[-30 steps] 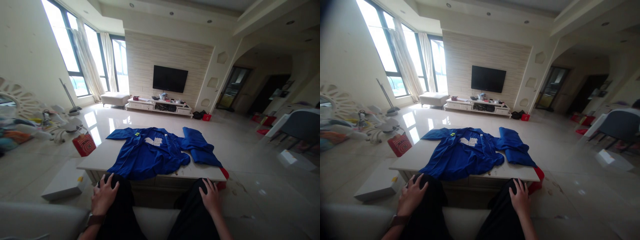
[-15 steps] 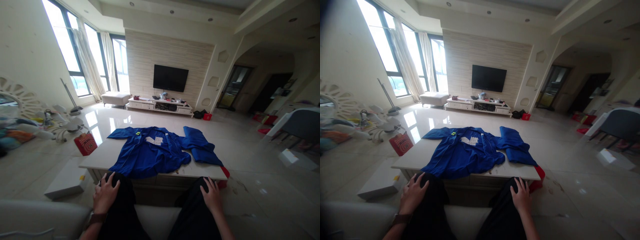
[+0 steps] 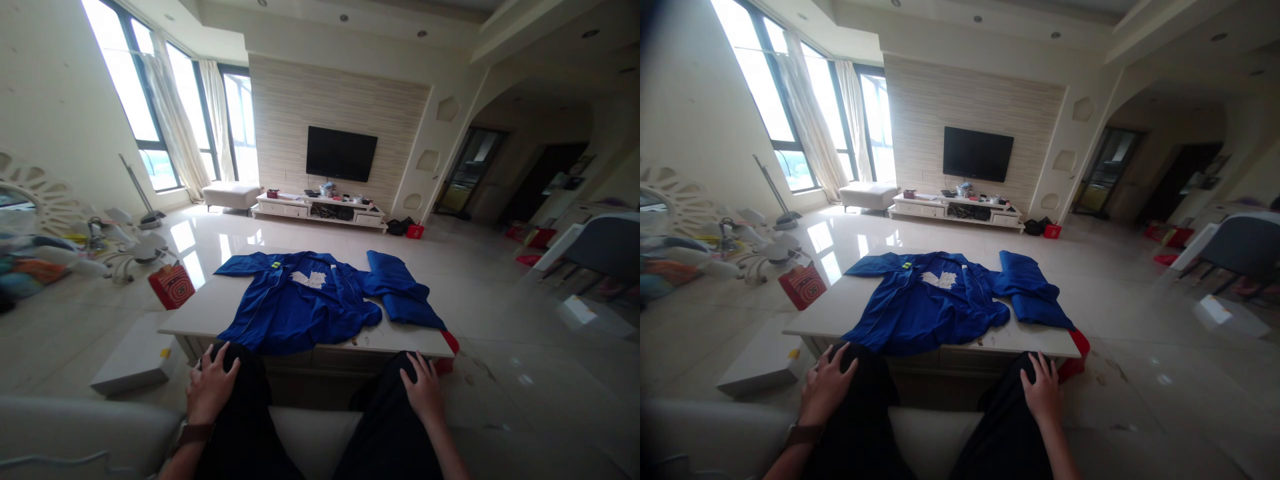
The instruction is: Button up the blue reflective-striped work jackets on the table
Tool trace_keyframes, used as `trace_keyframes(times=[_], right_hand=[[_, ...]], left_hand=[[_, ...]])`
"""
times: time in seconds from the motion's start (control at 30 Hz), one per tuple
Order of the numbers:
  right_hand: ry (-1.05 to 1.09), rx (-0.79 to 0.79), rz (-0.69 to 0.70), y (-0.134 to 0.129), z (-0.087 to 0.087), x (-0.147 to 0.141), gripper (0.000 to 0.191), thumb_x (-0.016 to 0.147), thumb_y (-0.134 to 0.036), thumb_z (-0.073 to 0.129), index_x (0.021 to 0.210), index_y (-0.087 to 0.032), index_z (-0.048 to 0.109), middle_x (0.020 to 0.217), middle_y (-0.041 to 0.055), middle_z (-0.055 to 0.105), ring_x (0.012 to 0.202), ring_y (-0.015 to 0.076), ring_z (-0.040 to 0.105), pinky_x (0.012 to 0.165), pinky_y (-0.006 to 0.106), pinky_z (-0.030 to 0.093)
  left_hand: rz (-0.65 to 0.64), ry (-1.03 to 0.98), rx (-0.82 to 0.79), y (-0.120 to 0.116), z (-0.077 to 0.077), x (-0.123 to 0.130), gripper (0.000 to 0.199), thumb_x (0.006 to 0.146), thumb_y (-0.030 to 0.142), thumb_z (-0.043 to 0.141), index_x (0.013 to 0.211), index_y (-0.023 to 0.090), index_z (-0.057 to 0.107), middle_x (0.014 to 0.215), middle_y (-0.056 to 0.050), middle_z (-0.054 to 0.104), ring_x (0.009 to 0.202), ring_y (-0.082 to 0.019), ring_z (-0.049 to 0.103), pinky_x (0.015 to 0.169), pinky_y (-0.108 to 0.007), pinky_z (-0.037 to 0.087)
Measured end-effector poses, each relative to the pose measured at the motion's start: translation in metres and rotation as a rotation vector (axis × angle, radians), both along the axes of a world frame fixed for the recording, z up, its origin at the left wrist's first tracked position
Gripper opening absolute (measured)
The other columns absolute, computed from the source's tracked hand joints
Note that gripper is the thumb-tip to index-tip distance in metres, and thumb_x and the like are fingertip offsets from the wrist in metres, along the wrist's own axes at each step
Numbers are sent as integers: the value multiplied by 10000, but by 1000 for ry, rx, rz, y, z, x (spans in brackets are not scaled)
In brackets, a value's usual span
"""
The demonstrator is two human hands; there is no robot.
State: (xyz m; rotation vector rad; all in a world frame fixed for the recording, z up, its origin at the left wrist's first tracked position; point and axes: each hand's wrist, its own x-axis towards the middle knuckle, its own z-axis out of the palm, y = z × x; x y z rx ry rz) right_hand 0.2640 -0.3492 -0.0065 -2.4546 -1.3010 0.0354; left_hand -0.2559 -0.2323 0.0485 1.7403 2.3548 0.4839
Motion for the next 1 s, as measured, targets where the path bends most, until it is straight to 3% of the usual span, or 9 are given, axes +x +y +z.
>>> trace_keyframes(times=[0.5,1.0], right_hand=[[11,19,-2,0,1,-1,656,927,-592,317,1491,-329,525,1678,-40,328,1557,329,225,1153,610,391],[3,10,3,-1,2,0,645,934,-587,316,1494,-337,516,1677,-39,329,1555,327,232,1152,592,398]], left_hand=[[0,-5,23,4,-10,-4,606,997,568,345,1538,328,478,1659,-70,325,1344,-430,464,1037,-555,473],[4,-17,16,4,-9,-3,606,992,567,349,1532,329,486,1659,-73,325,1342,-439,461,1035,-575,472]])
